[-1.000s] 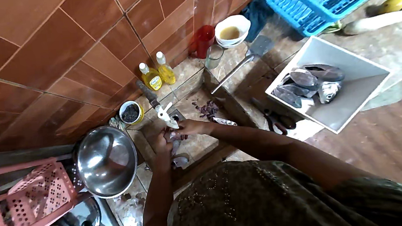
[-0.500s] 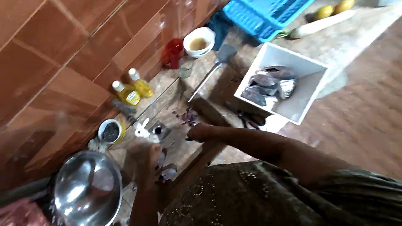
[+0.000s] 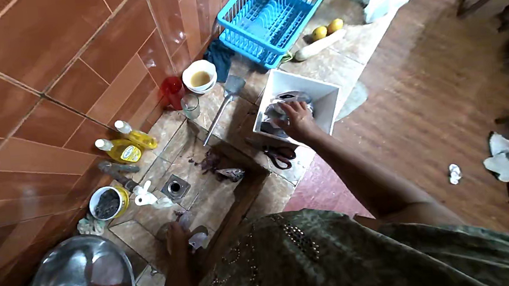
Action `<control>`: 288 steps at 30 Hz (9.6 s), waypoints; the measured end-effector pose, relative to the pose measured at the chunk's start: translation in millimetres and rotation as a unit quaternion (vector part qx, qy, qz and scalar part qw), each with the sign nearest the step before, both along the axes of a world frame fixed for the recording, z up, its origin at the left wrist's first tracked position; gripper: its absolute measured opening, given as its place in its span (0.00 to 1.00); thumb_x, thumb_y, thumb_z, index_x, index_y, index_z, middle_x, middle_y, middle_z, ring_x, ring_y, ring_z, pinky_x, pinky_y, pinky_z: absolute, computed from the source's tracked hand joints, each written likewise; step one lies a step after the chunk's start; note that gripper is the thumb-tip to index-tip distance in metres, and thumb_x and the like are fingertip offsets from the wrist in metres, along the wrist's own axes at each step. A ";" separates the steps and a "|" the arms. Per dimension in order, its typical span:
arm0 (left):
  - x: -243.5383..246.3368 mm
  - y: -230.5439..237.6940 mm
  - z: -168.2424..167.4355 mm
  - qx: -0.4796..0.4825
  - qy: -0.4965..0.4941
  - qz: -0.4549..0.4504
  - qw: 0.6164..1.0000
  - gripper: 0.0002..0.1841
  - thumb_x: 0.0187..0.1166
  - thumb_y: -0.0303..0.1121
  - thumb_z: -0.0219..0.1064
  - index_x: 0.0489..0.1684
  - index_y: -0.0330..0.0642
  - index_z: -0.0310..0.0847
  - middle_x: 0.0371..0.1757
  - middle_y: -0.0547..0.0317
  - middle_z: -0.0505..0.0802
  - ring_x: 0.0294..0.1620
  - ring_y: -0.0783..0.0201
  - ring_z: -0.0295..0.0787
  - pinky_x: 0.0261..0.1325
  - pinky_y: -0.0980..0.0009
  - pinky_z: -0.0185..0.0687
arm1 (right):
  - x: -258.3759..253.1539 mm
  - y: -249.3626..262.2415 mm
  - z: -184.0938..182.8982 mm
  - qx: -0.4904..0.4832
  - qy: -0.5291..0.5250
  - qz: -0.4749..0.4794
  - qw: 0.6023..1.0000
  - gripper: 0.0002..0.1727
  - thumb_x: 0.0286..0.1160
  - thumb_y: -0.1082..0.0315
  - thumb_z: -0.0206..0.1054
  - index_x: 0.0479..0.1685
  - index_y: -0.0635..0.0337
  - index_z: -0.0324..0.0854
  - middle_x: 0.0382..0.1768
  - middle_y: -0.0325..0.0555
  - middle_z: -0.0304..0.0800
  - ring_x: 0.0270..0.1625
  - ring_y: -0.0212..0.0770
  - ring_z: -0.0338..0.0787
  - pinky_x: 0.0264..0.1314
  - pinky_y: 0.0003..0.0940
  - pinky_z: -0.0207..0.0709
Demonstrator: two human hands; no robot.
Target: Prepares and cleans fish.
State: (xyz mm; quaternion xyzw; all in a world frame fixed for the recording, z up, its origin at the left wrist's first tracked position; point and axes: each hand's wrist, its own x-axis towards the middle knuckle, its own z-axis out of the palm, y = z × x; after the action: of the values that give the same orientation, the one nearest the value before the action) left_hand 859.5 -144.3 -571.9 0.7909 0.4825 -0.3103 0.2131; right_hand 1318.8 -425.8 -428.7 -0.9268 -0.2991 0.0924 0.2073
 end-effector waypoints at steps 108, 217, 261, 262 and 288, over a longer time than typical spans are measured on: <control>83.0 15.1 98.1 -0.160 -0.386 0.245 0.875 0.15 0.73 0.29 0.69 0.56 0.34 0.86 0.47 0.48 0.93 0.46 0.60 0.91 0.53 0.58 0.89 | -197.4 208.6 -68.9 0.152 0.675 0.161 0.704 0.19 0.74 0.71 0.74 0.61 0.68 0.79 0.47 0.51 0.91 0.40 0.40 0.93 0.46 0.36 0.90; 81.9 -0.8 69.9 -0.247 -0.558 0.442 0.658 0.13 0.81 0.23 0.63 0.60 0.29 0.78 0.50 0.47 0.91 0.51 0.60 0.88 0.62 0.61 0.84 | -231.3 214.8 -78.2 0.120 0.752 0.008 0.648 0.14 0.85 0.64 0.64 0.59 0.65 0.77 0.36 0.48 0.90 0.31 0.39 0.91 0.39 0.33 0.88; 75.3 -0.5 65.4 -0.215 -0.570 0.490 0.623 0.11 0.79 0.19 0.66 0.56 0.29 0.78 0.50 0.49 0.90 0.51 0.62 0.88 0.59 0.65 0.85 | -215.5 203.7 -71.4 0.037 0.766 0.031 0.640 0.06 0.78 0.76 0.66 0.49 0.63 0.79 0.34 0.42 0.85 0.29 0.34 0.86 0.36 0.28 0.84; 74.5 0.2 64.6 -0.215 -0.569 0.493 0.622 0.11 0.79 0.19 0.65 0.57 0.28 0.78 0.51 0.48 0.90 0.51 0.62 0.87 0.59 0.65 0.85 | -213.9 202.9 -69.1 0.038 0.761 0.041 0.647 0.06 0.77 0.76 0.66 0.49 0.63 0.79 0.35 0.43 0.86 0.30 0.34 0.86 0.36 0.29 0.84; 83.3 -16.5 89.5 -0.191 -0.569 0.431 0.674 0.13 0.81 0.23 0.67 0.60 0.27 0.77 0.53 0.45 0.90 0.52 0.60 0.89 0.60 0.63 0.87 | -231.9 206.7 -41.9 0.021 0.311 0.332 0.890 0.18 0.84 0.62 0.60 0.62 0.66 0.83 0.58 0.63 0.89 0.64 0.60 0.89 0.70 0.59 0.78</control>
State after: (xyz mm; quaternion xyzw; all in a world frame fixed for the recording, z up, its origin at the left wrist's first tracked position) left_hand 942.7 -160.8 -482.3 0.4604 0.4855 0.2405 0.7032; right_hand 1086.9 -219.1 -470.6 -0.6929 -0.5112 0.4333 0.2662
